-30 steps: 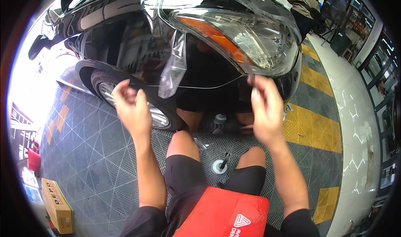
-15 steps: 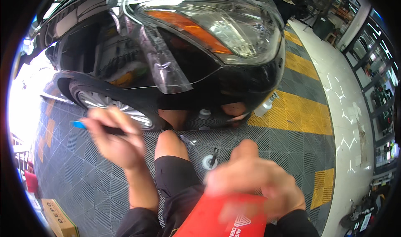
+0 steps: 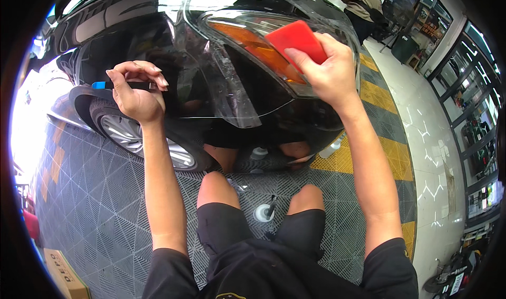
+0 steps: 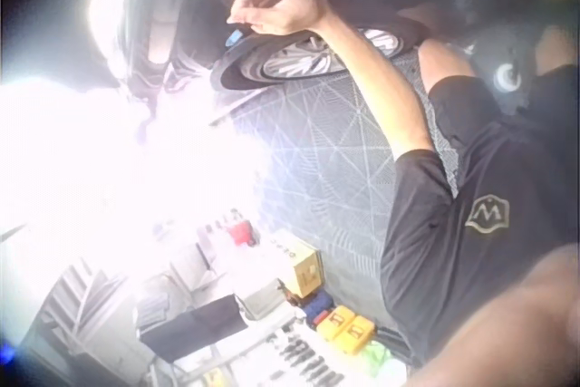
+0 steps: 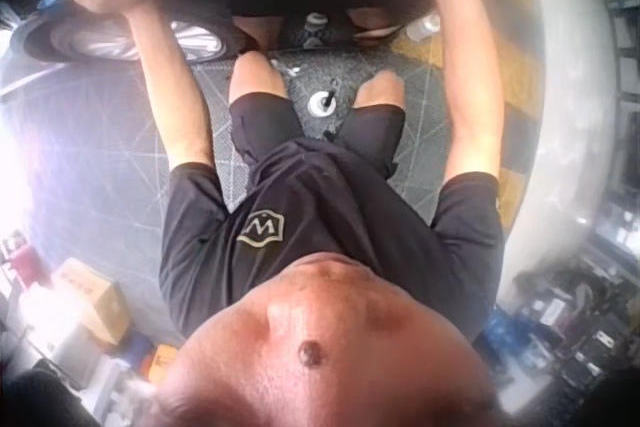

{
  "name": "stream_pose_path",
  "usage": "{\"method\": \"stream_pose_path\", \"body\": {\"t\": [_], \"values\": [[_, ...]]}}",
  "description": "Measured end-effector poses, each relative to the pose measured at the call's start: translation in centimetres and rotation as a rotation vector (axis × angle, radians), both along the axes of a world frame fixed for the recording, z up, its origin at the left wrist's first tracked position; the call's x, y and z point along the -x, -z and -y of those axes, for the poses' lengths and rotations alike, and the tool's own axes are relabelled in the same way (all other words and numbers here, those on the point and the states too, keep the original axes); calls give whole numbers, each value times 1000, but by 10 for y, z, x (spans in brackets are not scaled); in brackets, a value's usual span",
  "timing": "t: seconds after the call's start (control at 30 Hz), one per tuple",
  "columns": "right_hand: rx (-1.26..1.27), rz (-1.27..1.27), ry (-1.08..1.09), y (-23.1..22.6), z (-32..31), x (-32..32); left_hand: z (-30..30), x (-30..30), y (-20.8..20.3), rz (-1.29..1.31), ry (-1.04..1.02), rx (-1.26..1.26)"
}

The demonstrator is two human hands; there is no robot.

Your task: The person applies a transparent protective film to a car headlight. They use a red squeegee to smooth the film and a blue plastic tool to tuck the edges into crevices. The person also uses a utility knife to trim excess film around the headlight contours.

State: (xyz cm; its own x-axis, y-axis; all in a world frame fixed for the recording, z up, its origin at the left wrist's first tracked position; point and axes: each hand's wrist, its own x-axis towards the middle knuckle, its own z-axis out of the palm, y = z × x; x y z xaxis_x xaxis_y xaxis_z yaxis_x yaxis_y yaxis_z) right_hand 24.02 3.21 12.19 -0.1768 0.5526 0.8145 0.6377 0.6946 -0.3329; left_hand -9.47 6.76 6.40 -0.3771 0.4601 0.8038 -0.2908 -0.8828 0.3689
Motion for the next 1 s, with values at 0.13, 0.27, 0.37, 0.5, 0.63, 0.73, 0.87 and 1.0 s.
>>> {"method": "stream_pose_path", "body": {"t": [0.13,0.27,0.37,0.5,0.63,0.73,0.87,1.0], "values": [[-125,284,1,17,4,10,0,5,-1,58,0,11],[-93,238,-37,15,9,10,2,6,2,87,9,21],[-168,232,74,-8,0,9,-1,5,1,75,-12,21],[-233,326,45,10,4,24,-2,6,0,59,1,22],[-142,324,41,24,11,22,-3,7,-1,43,-70,59],[-67,67,71,6,16,-6,-4,9,1,31,-55,54],[-83,-78,118,25,7,-31,-4,9,2,33,-66,26],[-198,127,102,51,14,7,-7,7,0,44,-66,20]]}}
